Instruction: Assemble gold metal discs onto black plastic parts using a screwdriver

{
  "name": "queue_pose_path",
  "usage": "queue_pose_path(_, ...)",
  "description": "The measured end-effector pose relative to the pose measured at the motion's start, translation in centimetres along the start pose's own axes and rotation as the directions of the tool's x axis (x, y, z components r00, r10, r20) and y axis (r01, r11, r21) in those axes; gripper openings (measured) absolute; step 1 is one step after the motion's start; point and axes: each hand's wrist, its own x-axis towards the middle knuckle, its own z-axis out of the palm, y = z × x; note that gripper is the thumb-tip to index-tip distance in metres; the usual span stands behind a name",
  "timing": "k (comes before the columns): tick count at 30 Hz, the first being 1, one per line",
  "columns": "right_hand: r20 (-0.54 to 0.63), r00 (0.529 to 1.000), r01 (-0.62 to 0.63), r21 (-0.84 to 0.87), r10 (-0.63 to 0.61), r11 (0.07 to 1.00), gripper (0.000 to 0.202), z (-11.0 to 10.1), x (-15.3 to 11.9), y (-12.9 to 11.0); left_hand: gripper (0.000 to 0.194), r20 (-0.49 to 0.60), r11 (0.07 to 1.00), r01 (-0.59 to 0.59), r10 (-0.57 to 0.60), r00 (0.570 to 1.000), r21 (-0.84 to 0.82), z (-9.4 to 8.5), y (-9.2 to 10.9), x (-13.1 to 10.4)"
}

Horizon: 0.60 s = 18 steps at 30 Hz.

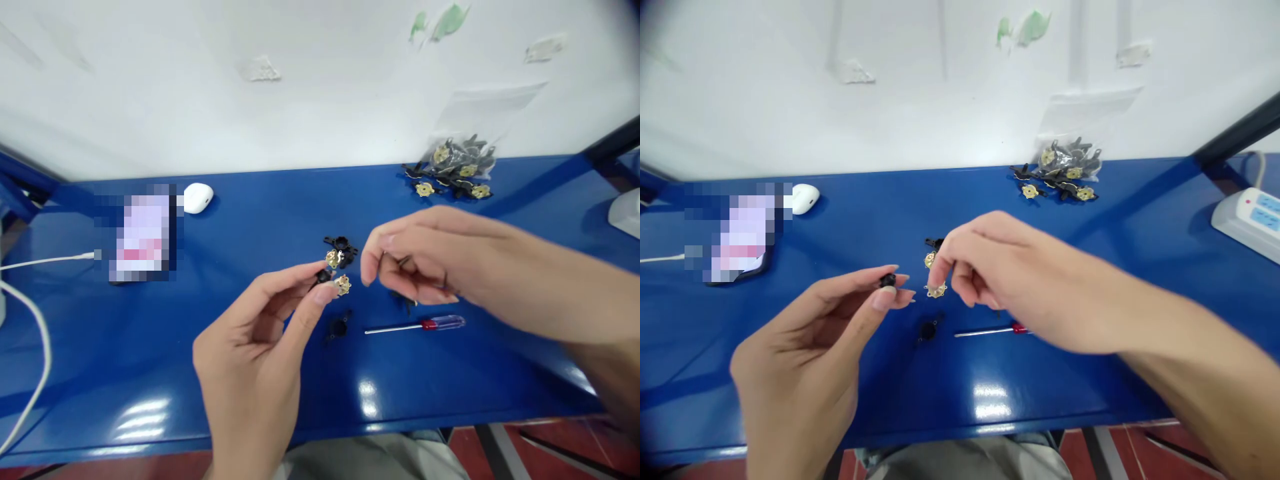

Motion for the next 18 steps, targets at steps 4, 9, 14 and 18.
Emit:
queue_pose_path(4,0.111,0.994,-0.005,0.123,-0.009,0.992,0.027,-2.5,0.2,0.0,0.018,0.096,0.965,0.134,-0.115,0.989,-0.226,-0.3,-0.7,0.4)
queue_pose_path(9,0.126,0.991,-0.019,0.393,-0.033,0.919,0.023,-1.7,0.4,1.0,0.025,0.187,0.928,0.231,-0.182,0.965,-0.292,-0.6,-1.6,0.2)
queue_pose_path(14,0.109,0.994,-0.068,0.481,0.018,0.874,0.021,-0.9,0.9,1.5,0.016,0.219,0.926,0.23,-0.168,0.961,-0.298,-0.6,-1.9,0.2)
queue_pose_path(18,0.007,0.999,-0.049,0.416,0.05,0.908,0.045,-1.0,0.8,1.0,0.017,0.236,0.957,0.185,-0.131,0.963,-0.222,-0.5,-1.5,0.1)
